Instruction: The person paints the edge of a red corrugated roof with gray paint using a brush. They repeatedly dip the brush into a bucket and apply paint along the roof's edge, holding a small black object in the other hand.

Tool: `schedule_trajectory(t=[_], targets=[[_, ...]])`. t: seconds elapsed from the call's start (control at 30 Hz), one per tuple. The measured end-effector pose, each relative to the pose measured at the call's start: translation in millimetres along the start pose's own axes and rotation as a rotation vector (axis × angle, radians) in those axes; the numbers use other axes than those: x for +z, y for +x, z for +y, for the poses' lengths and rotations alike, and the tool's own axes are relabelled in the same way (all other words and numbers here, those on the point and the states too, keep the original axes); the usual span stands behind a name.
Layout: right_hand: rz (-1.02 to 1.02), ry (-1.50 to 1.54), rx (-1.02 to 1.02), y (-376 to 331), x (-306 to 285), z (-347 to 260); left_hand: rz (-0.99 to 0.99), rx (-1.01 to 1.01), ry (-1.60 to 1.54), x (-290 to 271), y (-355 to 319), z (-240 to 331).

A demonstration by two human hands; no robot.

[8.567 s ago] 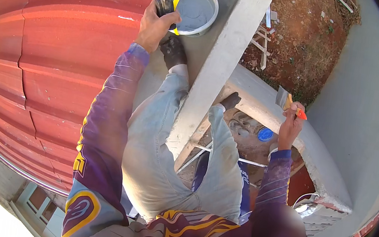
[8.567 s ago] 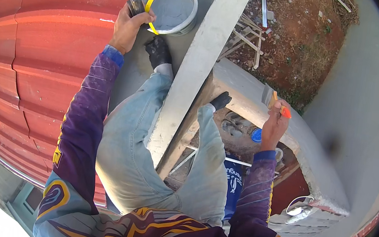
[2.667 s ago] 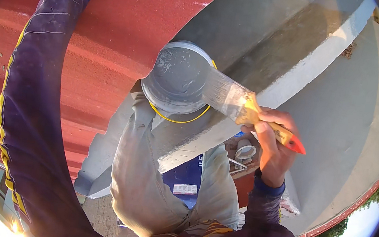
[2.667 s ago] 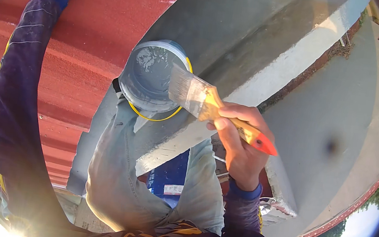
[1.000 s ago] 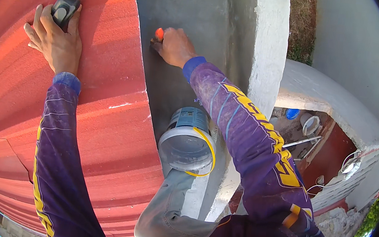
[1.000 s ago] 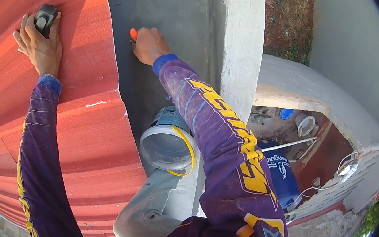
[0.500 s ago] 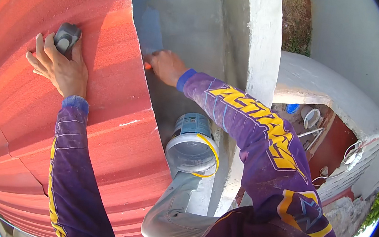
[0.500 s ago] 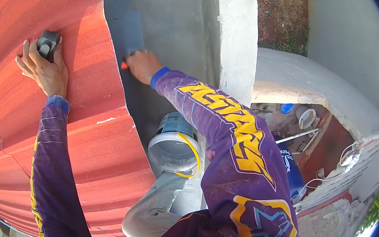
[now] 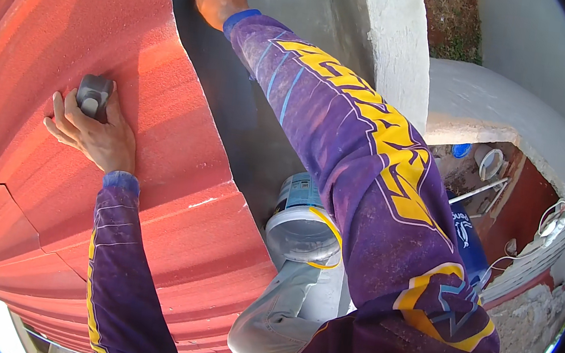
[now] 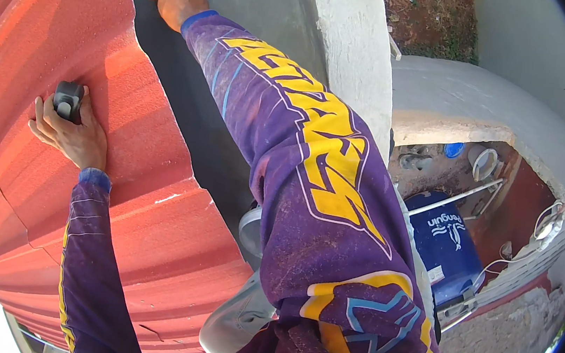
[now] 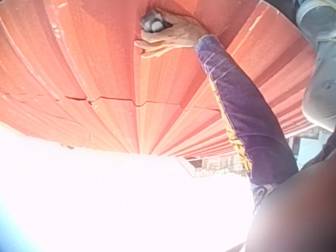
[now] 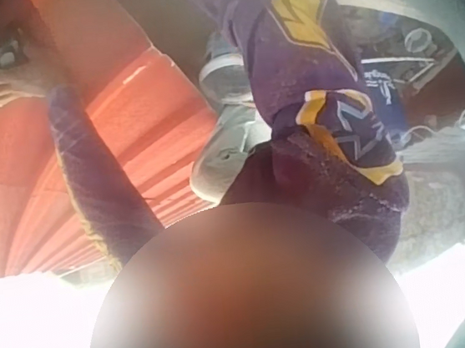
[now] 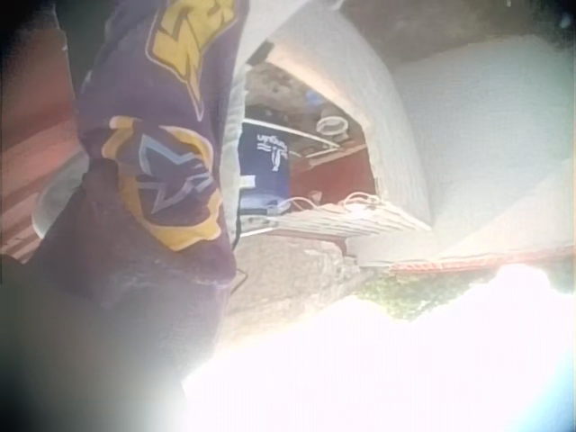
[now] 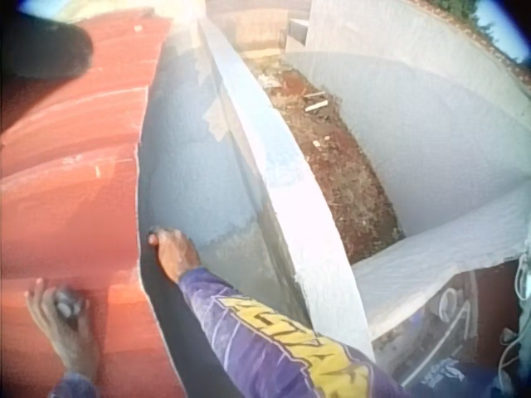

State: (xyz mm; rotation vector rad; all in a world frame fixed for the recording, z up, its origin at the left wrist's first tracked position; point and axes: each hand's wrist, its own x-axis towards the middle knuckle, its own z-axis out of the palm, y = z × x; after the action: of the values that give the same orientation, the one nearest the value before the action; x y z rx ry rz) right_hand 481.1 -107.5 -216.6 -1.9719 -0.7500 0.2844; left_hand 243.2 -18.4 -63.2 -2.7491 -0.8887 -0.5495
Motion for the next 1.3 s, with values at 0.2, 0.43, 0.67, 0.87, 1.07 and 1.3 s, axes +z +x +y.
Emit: schedule_trajectory(t=[0.2, 0.43, 0.67, 0.87, 1.07, 1.3], targets=[[-0.755, -0.074, 0.117, -146, -19, -31, -0.004, 0.003, 0.029, -8, 5, -3], [-0.443, -0.028, 0.266, -28, -5, -5, -0.013, -0.018, 0.021, 2, 0, -1], [-0.020, 0.204, 0.201, 6, -32, -17, -0.016, -0.031, 0.033, -3, 0, -2], [-0.720, -0.106, 0.217, -54, -19, -13, -0.006, -0.004, 0.034, -4, 1, -3], [-0.169, -0.221, -0.163, 7, -10, 1, 0.008, 0.005, 0.009, -3, 5, 0], [-0.913, 0.062, -0.127, -186, 29, -2, -0.028, -0.035, 0.031, 0, 1, 3]])
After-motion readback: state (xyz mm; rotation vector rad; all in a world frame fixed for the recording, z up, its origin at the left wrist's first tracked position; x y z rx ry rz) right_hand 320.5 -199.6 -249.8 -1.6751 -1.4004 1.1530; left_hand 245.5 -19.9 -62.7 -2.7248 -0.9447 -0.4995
